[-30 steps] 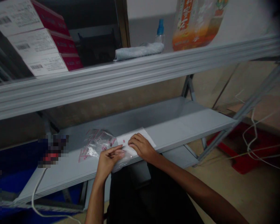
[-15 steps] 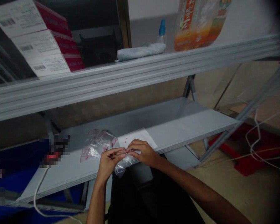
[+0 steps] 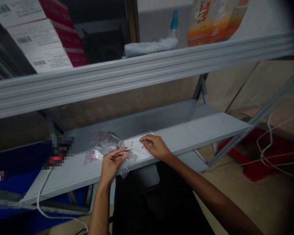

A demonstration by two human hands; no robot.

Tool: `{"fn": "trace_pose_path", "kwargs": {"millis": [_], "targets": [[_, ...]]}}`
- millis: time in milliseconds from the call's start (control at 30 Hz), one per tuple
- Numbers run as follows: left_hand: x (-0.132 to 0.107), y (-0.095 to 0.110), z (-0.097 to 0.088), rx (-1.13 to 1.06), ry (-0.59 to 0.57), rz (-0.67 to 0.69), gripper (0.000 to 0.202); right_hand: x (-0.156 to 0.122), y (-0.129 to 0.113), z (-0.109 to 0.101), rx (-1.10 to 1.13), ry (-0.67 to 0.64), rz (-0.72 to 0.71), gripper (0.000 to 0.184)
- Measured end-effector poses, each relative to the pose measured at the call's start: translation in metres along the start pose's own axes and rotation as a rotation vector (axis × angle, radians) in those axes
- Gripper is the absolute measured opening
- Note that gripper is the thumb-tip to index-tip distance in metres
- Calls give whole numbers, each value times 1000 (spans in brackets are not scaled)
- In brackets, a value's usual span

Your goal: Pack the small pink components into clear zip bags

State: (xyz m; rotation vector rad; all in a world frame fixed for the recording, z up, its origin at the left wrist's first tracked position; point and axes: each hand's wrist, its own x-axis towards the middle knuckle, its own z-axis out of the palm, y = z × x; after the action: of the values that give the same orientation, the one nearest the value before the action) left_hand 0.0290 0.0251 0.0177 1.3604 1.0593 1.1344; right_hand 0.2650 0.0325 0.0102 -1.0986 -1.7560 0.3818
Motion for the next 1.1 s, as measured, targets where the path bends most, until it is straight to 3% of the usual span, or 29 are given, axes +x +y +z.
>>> {"fn": "trace_pose_path", "kwargs": {"millis": [233,367,567,867,1100], "targets": [[-2,6,1,-78,-26,5,44,-1,17,9,-235,-200,-93,12],[-1,5,1,-27,-29,13,46,0,15,10,-237,-220,-71,11],[0,5,4,67,-121,13,46,2,13,8,-256,-220,-57,9],[-2,4,11,151,-174,26,52,-5,-39,2,193,-130,-98,10],[-3,8,13,122,-194,12,55,-15,-34,23,293,-116,32,10]]}}
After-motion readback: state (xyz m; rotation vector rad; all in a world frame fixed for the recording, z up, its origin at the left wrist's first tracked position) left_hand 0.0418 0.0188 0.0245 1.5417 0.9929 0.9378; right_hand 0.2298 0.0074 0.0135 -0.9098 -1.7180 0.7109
